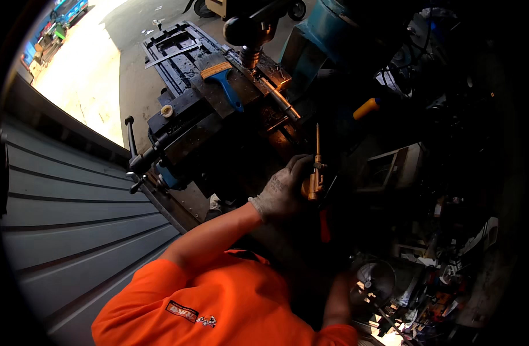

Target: The person operates a milling machine, using a handheld oil can to lubricate the spindle and work area. They adjust the machine's controls and levers, then use a brush to sweep metal shavings into a collection bag. Finally, they wipe a cylindrical metal part with a cloth.

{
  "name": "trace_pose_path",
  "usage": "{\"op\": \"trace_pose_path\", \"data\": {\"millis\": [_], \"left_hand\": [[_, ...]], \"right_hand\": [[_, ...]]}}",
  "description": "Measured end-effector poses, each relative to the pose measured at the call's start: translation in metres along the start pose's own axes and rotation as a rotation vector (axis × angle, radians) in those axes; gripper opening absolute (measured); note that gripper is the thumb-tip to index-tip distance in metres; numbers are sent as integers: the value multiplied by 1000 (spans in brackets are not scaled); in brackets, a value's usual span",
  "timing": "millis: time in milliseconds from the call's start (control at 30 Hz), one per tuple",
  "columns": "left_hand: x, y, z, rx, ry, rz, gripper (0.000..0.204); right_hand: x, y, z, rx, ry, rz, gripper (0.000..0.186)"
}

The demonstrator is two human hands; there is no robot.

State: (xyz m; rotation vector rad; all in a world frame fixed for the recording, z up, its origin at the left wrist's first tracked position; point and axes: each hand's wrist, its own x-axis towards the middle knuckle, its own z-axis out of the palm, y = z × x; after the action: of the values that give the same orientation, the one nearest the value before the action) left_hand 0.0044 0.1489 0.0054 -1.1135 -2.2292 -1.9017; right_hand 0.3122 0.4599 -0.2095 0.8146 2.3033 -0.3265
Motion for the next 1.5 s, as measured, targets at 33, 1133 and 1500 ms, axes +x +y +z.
{"op": "trace_pose_path", "data": {"millis": [33, 1133, 1500], "left_hand": [[-1, 2, -2, -5, 15, -13, 88], [-20, -33, 6, -172, 144, -79, 90], [-24, -40, -1, -176, 154, -79, 92]], "right_hand": [[-1, 1, -5, -1, 2, 13, 60], [-61, 41, -1, 249, -109, 33, 60], [-90, -2, -115, -91, 452, 133, 40]]}}
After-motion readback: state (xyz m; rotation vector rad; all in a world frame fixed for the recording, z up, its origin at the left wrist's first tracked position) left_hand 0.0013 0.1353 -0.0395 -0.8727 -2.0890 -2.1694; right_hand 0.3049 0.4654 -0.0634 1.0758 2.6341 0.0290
